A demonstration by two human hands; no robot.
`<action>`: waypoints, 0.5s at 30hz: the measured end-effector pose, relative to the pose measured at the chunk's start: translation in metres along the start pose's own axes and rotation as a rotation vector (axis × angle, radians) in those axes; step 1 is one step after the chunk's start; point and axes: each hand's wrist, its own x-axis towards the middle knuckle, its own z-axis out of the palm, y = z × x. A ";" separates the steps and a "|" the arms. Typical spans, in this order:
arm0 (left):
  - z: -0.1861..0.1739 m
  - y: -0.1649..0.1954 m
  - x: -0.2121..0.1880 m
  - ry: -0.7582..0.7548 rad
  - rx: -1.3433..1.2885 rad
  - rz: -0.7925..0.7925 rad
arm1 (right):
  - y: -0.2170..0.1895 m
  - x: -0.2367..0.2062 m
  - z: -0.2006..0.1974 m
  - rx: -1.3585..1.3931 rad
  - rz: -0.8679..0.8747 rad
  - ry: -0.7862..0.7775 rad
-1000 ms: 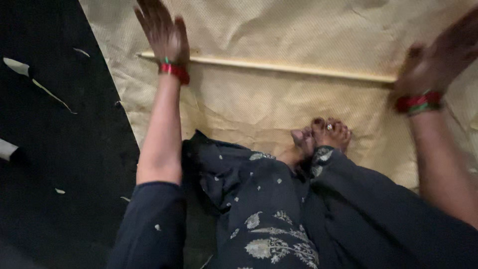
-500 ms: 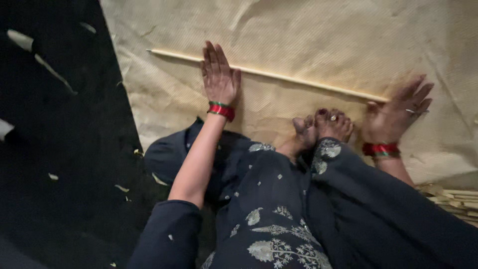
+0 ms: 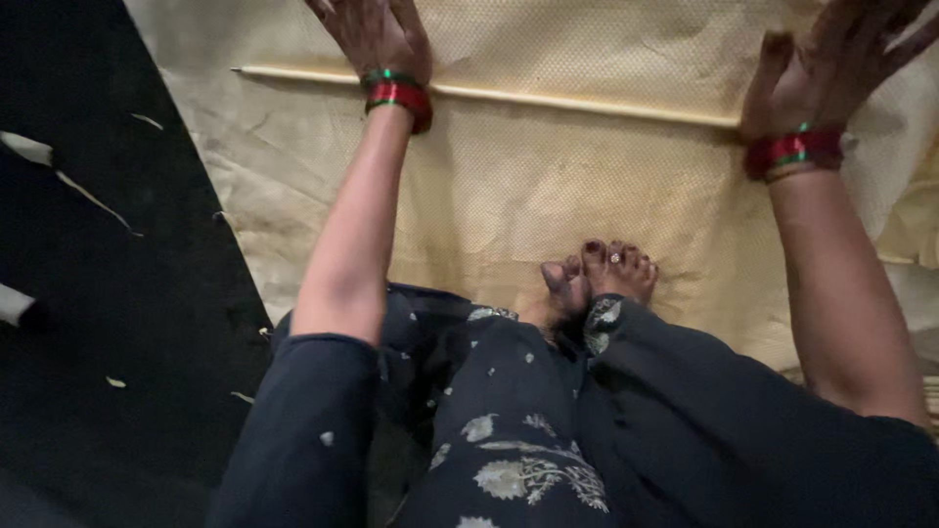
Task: The person sits on the floor and rolls sheets of paper around thin bamboo sticks, pressing and smoothing the paper as it wraps around each stick, then sets the finished stick aside and reaches for the next stick and sheet.
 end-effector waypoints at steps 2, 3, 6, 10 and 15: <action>0.008 -0.014 -0.017 0.117 -0.109 0.088 | -0.005 -0.005 -0.004 0.170 0.043 -0.057; 0.010 -0.025 -0.039 0.165 -0.163 0.128 | -0.008 -0.018 0.000 0.211 -0.009 -0.007; 0.016 -0.049 -0.092 0.344 -0.376 0.278 | -0.007 -0.072 0.023 0.246 -0.109 0.225; 0.001 -0.090 -0.158 0.078 -0.171 0.477 | 0.008 -0.158 0.066 0.338 -0.188 0.363; -0.016 -0.103 -0.231 0.035 -0.080 0.332 | 0.014 -0.177 0.084 0.252 -0.237 0.118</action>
